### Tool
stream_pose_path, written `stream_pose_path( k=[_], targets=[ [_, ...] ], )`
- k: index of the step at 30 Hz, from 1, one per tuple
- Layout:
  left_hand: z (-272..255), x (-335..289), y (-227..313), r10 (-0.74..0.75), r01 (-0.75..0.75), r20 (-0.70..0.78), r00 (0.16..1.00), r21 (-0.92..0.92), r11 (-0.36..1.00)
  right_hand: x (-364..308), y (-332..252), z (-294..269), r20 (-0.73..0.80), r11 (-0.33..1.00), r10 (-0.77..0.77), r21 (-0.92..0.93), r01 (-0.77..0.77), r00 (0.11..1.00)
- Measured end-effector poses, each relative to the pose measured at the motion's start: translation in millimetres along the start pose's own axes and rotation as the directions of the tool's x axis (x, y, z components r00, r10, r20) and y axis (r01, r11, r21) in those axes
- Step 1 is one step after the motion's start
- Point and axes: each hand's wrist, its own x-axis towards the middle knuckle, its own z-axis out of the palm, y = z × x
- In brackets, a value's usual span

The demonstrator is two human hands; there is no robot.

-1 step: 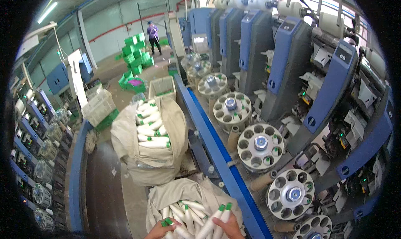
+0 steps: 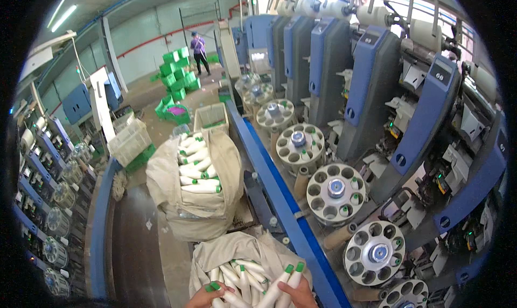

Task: The person repeatedly picks up white cylindrical spools with green caps from a large sack and places them into slots on rotating circular fixtures attached to a blue industrial machine. The person handles the spools one at a time, inserting them into the available slots on the fixtures as they rotate into position.

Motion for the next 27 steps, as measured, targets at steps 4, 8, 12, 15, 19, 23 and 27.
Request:
stream_pose_path(
  k=[4,8,12,15,19,23,27],
  targets=[
    [21.8,-39.2,59.4,-0.418,0.393,-0.078,0.905,-0.224,0.892,22.8,-60.8,-16.9,0.269,0.990,0.128,0.027,-0.140,0.955],
    [91.3,-37.3,86.4,-0.324,0.321,0.034,0.945,-0.270,0.908,8.8,-42.8,-7.0,0.457,0.986,0.167,-0.064,-0.155,0.874],
    [128.5,-29.4,105.2,-0.221,0.285,0.213,0.952,-0.348,0.893,-34.8,5.0,31.4,0.023,0.772,-0.280,-0.589,0.240,0.960],
    [143.0,-23.4,129.9,-0.160,0.299,0.357,0.920,-0.378,0.876,-97.3,-19.5,-61.9,0.494,0.996,0.014,-0.084,0.031,0.870],
    [171.2,-19.6,172.3,-0.002,0.396,0.630,0.777,-0.485,0.779,-163.1,-44.7,-138.9,0.144,0.765,0.346,-0.616,-0.190,0.927],
    [219.8,-18.9,211.8,0.109,0.352,0.769,0.630,-0.407,0.843,-199.6,-83.4,-144.9,-0.026,0.890,0.445,0.126,-0.439,0.895],
    [256.2,-15.4,244.1,0.054,0.204,0.750,0.659,-0.247,0.947,-176.7,-119.8,-134.7,0.239,0.975,0.213,-0.112,-0.191,0.947]
  ],
)
